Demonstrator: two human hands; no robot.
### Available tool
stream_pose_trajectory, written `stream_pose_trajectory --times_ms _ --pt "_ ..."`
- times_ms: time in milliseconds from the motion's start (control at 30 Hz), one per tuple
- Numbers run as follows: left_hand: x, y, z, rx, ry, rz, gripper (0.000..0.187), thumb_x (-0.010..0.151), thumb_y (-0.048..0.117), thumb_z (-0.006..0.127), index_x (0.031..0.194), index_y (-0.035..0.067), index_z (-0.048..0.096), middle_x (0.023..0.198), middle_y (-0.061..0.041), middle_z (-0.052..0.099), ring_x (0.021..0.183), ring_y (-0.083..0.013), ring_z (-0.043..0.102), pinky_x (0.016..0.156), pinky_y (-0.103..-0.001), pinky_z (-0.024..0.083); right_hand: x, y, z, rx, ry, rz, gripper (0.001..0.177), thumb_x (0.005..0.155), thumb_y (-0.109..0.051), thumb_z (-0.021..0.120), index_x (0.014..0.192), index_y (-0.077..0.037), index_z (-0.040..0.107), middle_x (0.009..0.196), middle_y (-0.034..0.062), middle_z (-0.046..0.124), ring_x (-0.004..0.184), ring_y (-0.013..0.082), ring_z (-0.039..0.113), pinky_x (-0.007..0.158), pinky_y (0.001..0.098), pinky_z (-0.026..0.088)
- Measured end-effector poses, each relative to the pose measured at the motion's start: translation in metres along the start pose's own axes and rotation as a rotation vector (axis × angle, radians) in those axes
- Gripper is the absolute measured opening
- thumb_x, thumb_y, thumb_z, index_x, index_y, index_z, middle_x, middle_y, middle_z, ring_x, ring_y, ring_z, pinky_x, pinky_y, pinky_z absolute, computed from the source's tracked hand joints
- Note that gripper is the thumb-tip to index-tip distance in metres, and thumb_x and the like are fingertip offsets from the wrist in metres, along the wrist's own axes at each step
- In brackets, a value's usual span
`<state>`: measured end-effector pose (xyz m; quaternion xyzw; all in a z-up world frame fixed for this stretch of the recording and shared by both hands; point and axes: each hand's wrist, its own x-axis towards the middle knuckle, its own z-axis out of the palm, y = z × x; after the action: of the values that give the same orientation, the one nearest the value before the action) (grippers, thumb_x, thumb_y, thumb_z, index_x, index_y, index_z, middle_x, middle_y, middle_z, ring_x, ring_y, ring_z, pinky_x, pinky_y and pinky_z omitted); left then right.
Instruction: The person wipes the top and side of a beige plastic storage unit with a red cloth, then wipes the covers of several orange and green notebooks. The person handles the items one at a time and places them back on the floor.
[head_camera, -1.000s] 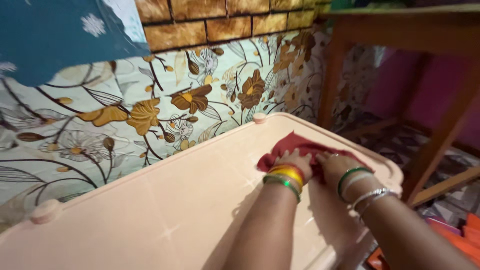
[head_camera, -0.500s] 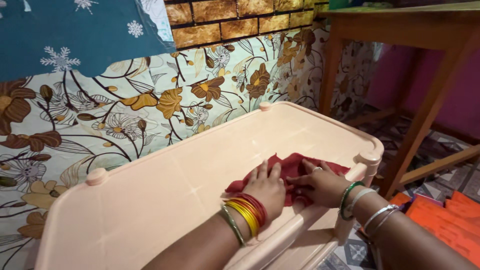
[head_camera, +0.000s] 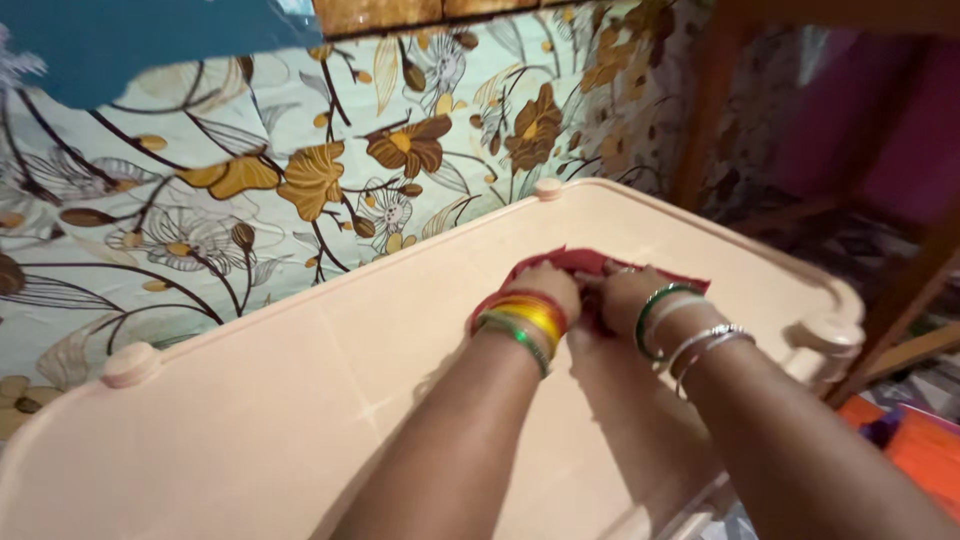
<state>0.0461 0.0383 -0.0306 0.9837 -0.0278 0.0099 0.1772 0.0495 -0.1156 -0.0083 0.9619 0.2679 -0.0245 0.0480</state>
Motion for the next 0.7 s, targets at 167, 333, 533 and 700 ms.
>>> stream_pose_trajectory --times_ms 167,333,533,700 --pt "0.069 -0.006 0.005 -0.158 0.029 -0.137 0.045 0.098 0.029 0.047 0.138 0.016 0.062 0.150 -0.012 0.055 0.138 -0.0288 0.052 0.114 -0.040 0.041 0.102 0.045 0.022 0.274 -0.029 0.051 0.046 0.102 -0.043 0.052 0.147 -0.041 0.054 0.158 -0.0009 0.050 0.140 0.0258 0.052 0.121 0.0384 0.036" --pt "0.088 -0.018 -0.012 -0.066 -0.025 -0.216 0.045 0.099 0.031 0.048 0.140 0.018 0.061 0.152 -0.011 0.053 0.140 -0.0294 0.049 0.115 -0.043 0.039 0.192 0.096 0.049 -0.091 0.060 -0.091 0.070 0.088 -0.038 0.061 0.154 -0.046 0.040 0.155 -0.0064 0.052 0.146 0.0273 0.043 0.119 0.0366 0.038" --pt "0.106 -0.008 -0.023 -0.013 -0.079 -0.212 0.045 0.100 0.033 0.049 0.143 0.022 0.059 0.154 -0.009 0.050 0.142 -0.0301 0.046 0.116 -0.046 0.036 0.197 0.101 0.050 -0.123 -0.047 0.069 0.069 0.094 -0.046 0.059 0.157 -0.045 0.033 0.165 0.0000 0.031 0.148 0.0294 0.037 0.119 0.0410 0.035" --pt "0.079 -0.002 -0.030 0.012 -0.081 -0.203 0.046 0.101 0.035 0.050 0.145 0.024 0.058 0.156 -0.008 0.048 0.144 -0.0307 0.044 0.116 -0.049 0.034 0.169 0.089 0.045 -0.063 -0.007 0.049 0.064 0.096 -0.048 0.057 0.157 -0.041 0.038 0.165 0.0029 0.034 0.146 0.0292 0.042 0.120 0.0406 0.037"
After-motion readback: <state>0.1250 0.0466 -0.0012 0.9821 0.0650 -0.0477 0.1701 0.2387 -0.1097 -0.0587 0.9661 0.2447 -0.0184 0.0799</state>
